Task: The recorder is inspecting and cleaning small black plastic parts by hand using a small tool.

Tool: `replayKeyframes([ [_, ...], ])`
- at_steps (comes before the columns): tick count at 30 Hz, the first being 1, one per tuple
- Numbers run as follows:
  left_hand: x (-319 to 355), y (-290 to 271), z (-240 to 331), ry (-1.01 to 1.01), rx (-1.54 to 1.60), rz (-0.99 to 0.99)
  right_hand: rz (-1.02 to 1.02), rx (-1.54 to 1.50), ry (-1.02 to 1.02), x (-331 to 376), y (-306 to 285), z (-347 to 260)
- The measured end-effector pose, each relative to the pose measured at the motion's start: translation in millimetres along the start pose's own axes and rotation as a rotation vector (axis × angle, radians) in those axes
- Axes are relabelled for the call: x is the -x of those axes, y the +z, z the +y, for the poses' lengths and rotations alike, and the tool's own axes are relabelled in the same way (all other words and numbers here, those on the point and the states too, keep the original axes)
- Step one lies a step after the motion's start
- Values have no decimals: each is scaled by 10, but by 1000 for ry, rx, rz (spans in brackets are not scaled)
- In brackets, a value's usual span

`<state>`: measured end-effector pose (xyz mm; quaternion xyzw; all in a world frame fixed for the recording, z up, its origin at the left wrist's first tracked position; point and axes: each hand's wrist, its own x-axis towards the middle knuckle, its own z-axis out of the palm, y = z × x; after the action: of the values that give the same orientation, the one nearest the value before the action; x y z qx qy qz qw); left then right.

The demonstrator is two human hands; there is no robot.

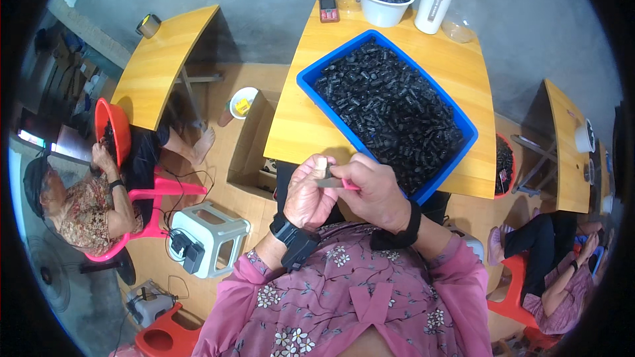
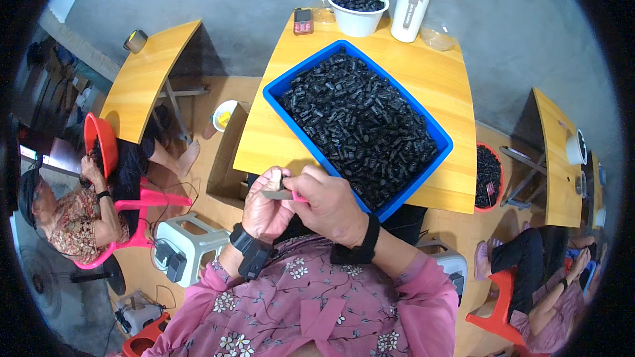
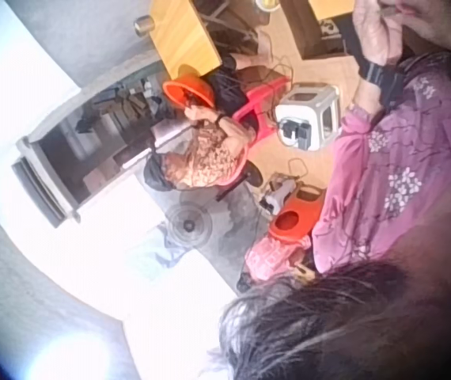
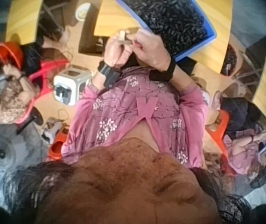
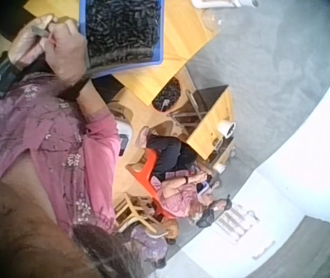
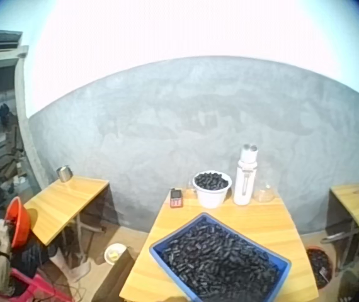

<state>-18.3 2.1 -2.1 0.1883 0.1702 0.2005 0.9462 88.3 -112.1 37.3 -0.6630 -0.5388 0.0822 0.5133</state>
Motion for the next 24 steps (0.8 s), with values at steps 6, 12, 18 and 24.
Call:
replayKeyframes([
  [6,32,-61,22,15,-85,88,-58,185,-175,-28,21,-17],
  [12,41,-87,52,19,-73,78,-130,83,-69,-54,37,-12],
  [18,-16,-22,38,55,-48,-43,1,-147,97,-33,22,5],
  [24,9,3,71,12,-36,-57,-20,-21,-27,-27,-13,-26],
])
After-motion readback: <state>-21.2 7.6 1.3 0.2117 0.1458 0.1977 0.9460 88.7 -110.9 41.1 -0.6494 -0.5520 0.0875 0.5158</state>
